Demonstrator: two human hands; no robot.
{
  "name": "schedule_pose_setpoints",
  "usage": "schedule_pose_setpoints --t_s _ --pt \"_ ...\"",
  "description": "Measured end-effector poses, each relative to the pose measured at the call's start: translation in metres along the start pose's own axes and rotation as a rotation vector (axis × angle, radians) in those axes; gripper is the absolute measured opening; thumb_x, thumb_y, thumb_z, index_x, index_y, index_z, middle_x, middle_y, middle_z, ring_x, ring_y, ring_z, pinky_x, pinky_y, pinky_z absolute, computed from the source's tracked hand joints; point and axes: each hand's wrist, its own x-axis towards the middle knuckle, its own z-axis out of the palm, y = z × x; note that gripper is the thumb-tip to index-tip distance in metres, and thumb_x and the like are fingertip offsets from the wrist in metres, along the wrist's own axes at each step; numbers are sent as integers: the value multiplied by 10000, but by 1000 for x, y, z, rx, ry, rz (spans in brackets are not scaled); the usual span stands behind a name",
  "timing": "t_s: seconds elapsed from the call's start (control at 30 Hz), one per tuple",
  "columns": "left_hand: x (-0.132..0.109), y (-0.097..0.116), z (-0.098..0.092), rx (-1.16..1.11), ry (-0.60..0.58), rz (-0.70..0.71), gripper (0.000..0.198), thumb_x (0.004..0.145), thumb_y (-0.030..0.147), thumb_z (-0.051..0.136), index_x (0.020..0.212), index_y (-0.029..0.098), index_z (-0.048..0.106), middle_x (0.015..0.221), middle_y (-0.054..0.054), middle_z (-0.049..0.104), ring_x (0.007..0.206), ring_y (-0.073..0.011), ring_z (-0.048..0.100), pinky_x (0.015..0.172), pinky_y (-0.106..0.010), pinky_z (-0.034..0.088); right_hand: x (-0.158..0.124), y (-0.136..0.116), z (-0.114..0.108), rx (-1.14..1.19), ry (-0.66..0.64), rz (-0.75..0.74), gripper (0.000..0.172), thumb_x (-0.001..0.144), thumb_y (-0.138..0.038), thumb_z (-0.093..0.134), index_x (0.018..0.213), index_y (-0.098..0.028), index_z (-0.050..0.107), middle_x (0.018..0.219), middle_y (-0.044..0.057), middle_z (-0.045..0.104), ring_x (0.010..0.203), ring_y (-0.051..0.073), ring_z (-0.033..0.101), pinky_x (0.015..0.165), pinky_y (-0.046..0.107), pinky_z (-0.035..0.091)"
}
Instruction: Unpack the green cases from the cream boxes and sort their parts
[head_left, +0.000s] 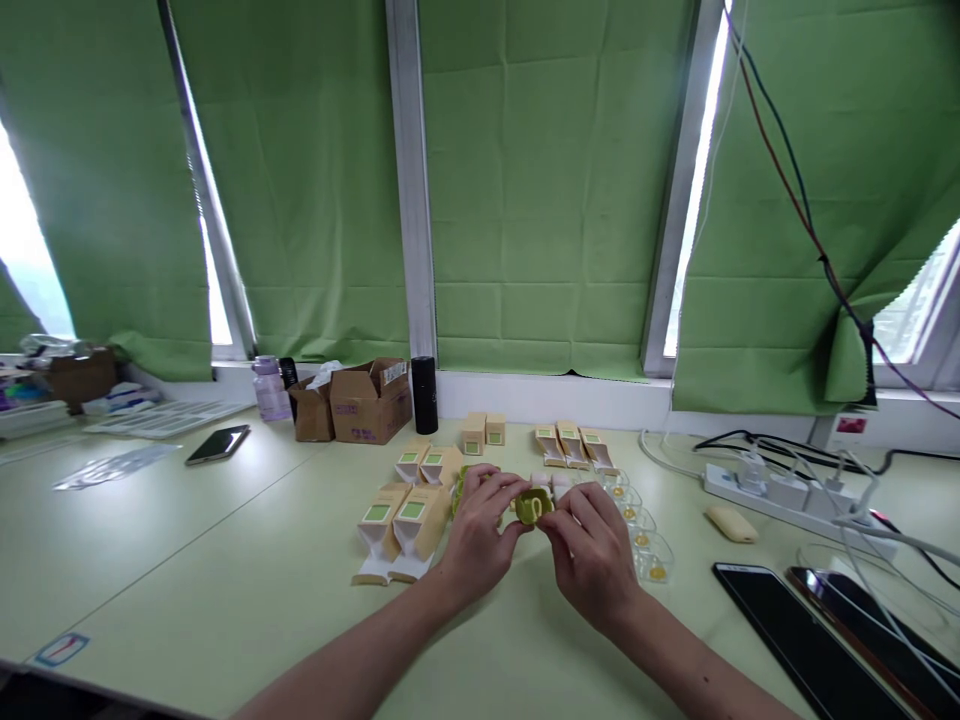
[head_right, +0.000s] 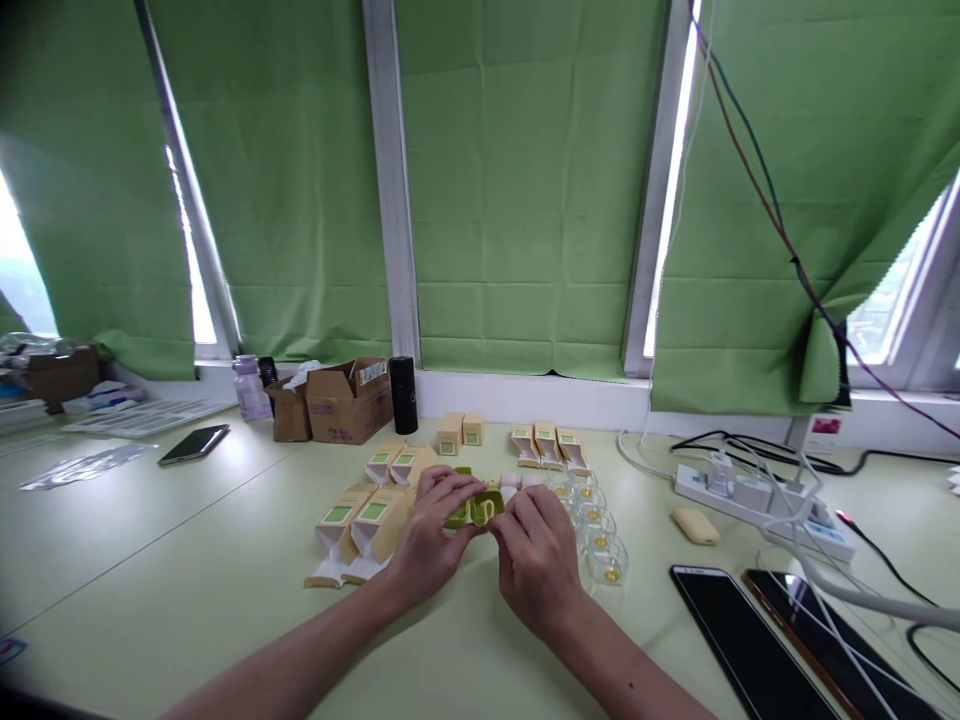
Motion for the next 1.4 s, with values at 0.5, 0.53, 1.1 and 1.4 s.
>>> schedule_pose_setpoints --t_s 0.5,0.53,1.1,1.4 --pt "8 -17 -10 -24 178 -303 425 819 159 762 1223 273 696 1170 -54 695 1255 -286 506 1071 -483 469 -15 19 33 -10 -271 143 239 811 14 636 777 -223 657 790 39 675 899 249 535 747 381 430" --pt "8 -17 -10 -22 177 -308 427 820 150 760 1224 274 695 1173 -53 696 1258 -282 505 1072 -477 468 -15 19 37 -40 -291 139 246 786 21 655 754 -223 656 786 39 677 913 254 536 754 385 423" --pt "7 -15 -10 -13 167 -324 426 811 154 779 1215 269 708 1180 -57 709 1252 -270 517 1075 -427 473 -11 25 69 -308 -653 259 142 883 -171 631 845 -181 767 1013 121 713 1101 294 496 926 410 330" --pt "7 -15 -10 -34 178 -312 426 816 172 779 1225 262 699 1166 -60 710 1223 -268 537 1045 -419 494 1 9 37 -194 -630 329 93 879 -159 648 889 -209 725 1037 84 721 1096 272 553 909 377 345"
